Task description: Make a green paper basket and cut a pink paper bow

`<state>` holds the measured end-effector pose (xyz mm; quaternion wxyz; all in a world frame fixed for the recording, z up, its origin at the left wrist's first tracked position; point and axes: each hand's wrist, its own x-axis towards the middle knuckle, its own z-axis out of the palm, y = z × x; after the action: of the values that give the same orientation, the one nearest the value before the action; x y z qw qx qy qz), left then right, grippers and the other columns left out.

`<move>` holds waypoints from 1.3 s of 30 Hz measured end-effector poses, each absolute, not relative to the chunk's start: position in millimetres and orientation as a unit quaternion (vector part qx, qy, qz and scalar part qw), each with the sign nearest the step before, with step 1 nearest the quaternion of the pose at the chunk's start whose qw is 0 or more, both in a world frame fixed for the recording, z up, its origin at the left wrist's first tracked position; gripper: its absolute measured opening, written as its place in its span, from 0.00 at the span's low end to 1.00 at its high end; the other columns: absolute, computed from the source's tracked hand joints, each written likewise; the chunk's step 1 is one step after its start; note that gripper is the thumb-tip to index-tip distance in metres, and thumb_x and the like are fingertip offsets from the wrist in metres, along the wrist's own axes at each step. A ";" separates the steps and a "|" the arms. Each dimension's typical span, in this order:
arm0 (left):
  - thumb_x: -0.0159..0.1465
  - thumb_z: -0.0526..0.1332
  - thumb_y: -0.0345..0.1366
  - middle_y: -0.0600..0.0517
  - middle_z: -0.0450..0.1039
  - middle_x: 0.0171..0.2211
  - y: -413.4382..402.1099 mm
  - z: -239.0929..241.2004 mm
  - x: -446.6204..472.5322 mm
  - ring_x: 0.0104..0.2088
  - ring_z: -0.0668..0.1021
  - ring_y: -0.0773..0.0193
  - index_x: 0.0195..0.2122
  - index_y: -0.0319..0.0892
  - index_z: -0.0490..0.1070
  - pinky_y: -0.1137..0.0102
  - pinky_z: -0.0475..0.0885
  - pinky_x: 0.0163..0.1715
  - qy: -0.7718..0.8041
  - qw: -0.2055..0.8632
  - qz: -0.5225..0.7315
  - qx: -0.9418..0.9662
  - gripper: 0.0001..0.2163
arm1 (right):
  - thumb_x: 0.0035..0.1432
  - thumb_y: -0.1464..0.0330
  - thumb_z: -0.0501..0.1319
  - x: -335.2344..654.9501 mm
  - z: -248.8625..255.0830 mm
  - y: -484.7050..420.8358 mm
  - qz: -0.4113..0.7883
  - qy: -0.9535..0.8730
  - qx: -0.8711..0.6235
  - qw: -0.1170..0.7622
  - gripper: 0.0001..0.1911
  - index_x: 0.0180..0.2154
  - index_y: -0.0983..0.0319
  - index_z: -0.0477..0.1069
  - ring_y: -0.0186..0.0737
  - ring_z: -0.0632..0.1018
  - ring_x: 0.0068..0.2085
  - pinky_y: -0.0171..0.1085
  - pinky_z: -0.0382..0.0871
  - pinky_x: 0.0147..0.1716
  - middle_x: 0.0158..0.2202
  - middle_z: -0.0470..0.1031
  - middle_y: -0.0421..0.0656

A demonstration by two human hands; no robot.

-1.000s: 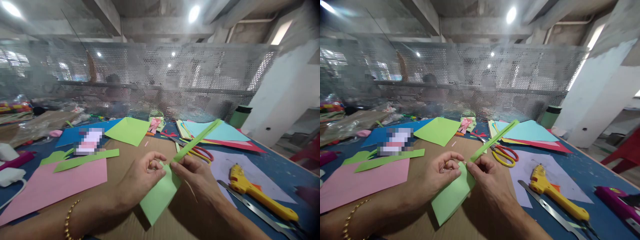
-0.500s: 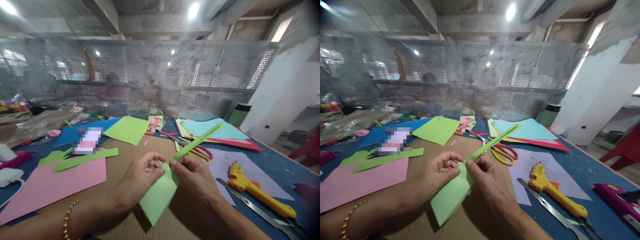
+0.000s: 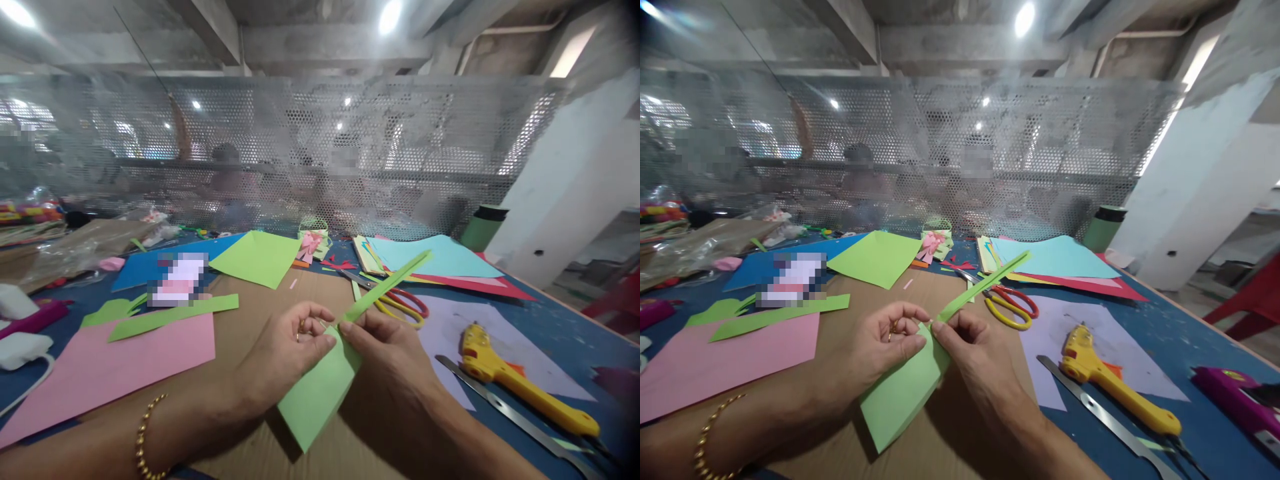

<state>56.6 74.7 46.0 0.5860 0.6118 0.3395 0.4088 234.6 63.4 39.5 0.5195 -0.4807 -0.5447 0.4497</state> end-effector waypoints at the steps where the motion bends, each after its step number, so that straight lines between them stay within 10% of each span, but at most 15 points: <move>1: 0.62 0.64 0.38 0.58 0.67 0.28 75.0 46.2 56.9 0.24 0.69 0.72 0.45 0.39 0.69 0.76 0.62 0.24 0.337 0.590 0.408 0.610 0.13 | 0.49 0.51 0.71 234.1 38.9 63.1 0.454 -0.546 -0.478 0.518 0.24 0.21 0.63 0.68 0.32 0.64 0.25 0.32 0.56 0.24 0.21 0.67 0.37; 31: 0.60 0.60 0.31 0.62 0.60 0.20 70.4 65.7 50.5 0.18 0.61 0.73 0.44 0.40 0.71 0.76 0.54 0.18 0.389 0.550 0.345 0.654 0.11 | 0.58 0.54 0.66 242.3 48.9 56.0 0.303 -0.632 -0.523 0.485 0.17 0.28 0.61 0.74 0.38 0.71 0.28 0.35 0.63 0.25 0.25 0.73 0.40; 39: 0.58 0.59 0.31 0.63 0.57 0.19 73.5 61.0 50.3 0.18 0.58 0.73 0.45 0.41 0.72 0.77 0.54 0.17 0.411 0.493 0.376 0.668 0.13 | 0.61 0.64 0.64 232.5 46.4 47.3 0.109 -0.717 -0.475 0.497 0.08 0.30 0.58 0.74 0.38 0.72 0.28 0.34 0.65 0.28 0.26 0.72 0.38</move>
<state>50.3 73.5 61.0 0.4934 0.6680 0.4109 0.3761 232.5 47.3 46.4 0.4974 -0.4754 -0.7174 0.1093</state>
